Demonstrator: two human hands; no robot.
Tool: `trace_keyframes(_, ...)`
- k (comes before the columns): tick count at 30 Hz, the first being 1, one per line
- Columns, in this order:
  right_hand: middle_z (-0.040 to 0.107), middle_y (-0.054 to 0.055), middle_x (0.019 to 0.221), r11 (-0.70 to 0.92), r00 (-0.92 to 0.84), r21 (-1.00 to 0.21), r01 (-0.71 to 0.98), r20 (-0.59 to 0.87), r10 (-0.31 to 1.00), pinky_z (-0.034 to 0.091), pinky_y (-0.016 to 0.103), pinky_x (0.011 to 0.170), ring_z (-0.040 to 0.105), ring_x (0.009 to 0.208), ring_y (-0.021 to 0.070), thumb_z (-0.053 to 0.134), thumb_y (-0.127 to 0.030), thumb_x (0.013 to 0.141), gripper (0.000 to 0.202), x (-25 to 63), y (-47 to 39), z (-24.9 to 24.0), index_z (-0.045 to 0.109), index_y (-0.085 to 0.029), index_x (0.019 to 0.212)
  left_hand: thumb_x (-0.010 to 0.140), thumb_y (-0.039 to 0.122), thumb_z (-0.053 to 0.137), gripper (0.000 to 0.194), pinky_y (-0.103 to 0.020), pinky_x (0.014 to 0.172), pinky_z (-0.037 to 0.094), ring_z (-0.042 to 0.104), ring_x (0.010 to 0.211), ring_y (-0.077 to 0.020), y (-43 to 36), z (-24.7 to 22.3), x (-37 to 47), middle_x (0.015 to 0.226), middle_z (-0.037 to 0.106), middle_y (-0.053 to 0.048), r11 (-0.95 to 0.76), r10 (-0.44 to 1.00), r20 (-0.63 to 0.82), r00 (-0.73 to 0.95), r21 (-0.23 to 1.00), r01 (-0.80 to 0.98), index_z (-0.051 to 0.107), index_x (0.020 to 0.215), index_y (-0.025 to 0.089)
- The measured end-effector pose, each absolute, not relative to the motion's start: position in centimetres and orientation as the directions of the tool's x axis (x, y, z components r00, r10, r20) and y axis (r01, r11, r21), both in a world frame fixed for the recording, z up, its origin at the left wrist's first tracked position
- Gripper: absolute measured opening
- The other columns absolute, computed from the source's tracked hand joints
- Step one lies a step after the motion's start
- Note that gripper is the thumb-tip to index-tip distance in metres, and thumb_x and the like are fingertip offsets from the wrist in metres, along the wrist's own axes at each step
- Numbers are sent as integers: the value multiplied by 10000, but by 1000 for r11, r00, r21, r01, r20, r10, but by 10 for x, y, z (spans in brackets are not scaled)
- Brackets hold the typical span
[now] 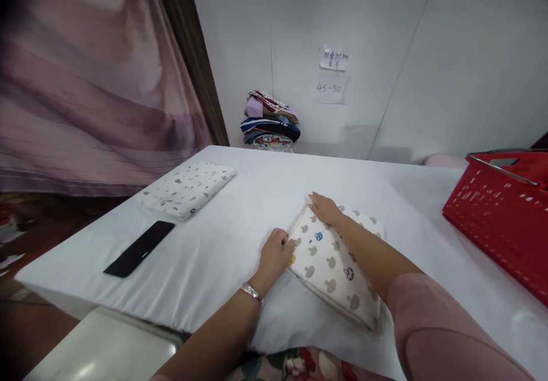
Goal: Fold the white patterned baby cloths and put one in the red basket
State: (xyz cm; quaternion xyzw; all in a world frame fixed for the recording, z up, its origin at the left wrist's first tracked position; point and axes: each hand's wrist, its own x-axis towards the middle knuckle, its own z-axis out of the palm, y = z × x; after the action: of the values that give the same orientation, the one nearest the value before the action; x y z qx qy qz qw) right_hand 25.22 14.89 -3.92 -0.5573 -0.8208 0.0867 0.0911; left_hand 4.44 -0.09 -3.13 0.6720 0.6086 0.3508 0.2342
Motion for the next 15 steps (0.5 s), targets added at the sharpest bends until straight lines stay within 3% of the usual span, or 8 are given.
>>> trace_keyframes(6, 357, 101, 1456, 272, -274, -224, 936, 27, 962, 268, 399, 1093, 327, 1336, 237, 348, -407, 902, 558, 246, 146, -29, 368, -162, 1403, 792, 184, 508, 191, -245, 601, 305, 436, 680, -113, 0, -32, 45, 763, 471, 18, -156, 980, 197, 16, 724, 672, 376, 654, 195)
trace_keyframes(10, 331, 116, 1469, 191, -166, -207, 959, 134, 977, 228, 490, 1087, 251, 1366, 267, 312, -401, 915, 541, 235, 120, -26, 346, -165, 1401, 793, 188, 513, 198, -244, 604, 310, 441, 680, -112, 0, -32, 44, 756, 472, 17, -149, 981, 194, 7, 727, 670, 377, 649, 195)
trace_keyframes(15, 298, 147, 1479, 290, -274, -152, 945, 119, 954, 177, 486, 1100, 207, 1379, 269, 283, -458, 929, 576, 215, 76, -29, 365, -113, 1382, 794, 199, 511, 191, -242, 609, 308, 441, 682, -113, 0, -33, 44, 753, 477, 18, -150, 982, 191, 12, 727, 670, 384, 652, 194)
